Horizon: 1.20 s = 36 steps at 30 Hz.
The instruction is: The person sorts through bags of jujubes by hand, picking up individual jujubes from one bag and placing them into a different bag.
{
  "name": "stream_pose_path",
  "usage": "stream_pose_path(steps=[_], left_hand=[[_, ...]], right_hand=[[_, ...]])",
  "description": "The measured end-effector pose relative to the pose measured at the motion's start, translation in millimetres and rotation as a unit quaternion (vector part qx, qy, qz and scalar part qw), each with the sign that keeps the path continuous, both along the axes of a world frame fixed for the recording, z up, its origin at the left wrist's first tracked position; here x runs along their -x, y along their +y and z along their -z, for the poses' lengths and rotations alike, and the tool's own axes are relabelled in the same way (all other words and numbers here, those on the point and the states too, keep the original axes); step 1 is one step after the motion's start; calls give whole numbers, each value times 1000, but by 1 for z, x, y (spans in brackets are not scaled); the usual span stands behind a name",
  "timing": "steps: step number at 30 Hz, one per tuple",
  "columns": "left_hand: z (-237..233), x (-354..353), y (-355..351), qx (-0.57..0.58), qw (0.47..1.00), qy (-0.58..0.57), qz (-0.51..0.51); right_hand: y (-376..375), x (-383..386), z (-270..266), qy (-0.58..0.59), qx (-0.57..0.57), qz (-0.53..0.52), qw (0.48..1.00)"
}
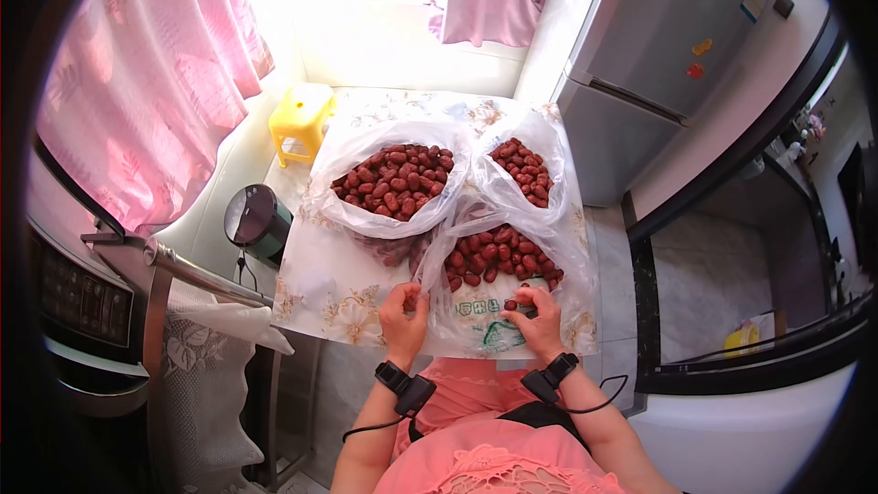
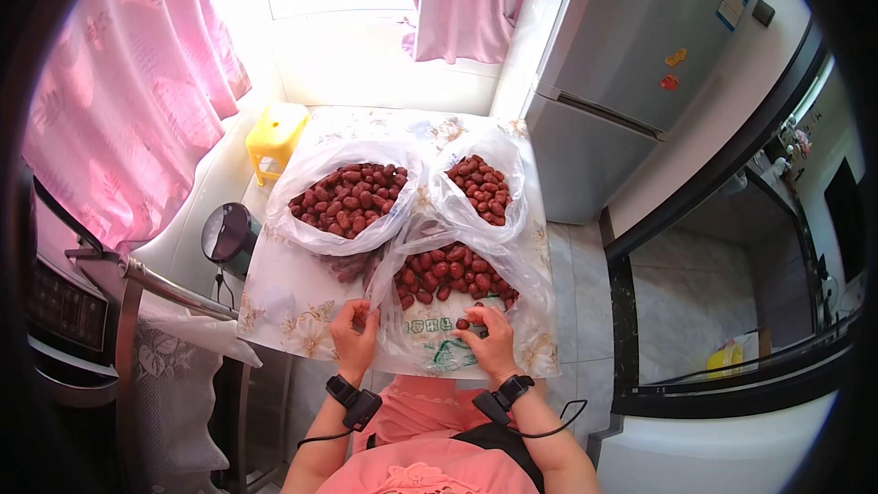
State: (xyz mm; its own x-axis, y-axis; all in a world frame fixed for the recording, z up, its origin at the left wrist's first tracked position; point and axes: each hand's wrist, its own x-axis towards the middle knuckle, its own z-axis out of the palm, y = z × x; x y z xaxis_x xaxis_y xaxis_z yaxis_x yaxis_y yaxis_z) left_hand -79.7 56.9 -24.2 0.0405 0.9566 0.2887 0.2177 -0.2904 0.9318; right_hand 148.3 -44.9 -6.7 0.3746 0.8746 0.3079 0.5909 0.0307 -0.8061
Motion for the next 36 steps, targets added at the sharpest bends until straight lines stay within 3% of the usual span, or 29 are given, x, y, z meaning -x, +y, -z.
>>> stream_pose_path(steps=[17, 21, 27, 31, 36], left_hand=[[3, 1, 0, -15, 1000, 4, -14], [0, -1, 0, -25, 999, 17, -15], [1, -1, 0, -21, 1000, 13, -18], [-4, -1, -3, -15, 999, 33, -18], [3, 1, -1, -21, 999, 34, -12]], right_hand=[[-1, 0, -1, -68, -43, -15, 997], [28, 21, -70, -61, -113, -77, 989], [135, 45, -134, -55, -219, -122, 967], [170, 56, -123, -35, -226, -141, 963], [115, 24, -86, -79, -181, -126, 972]])
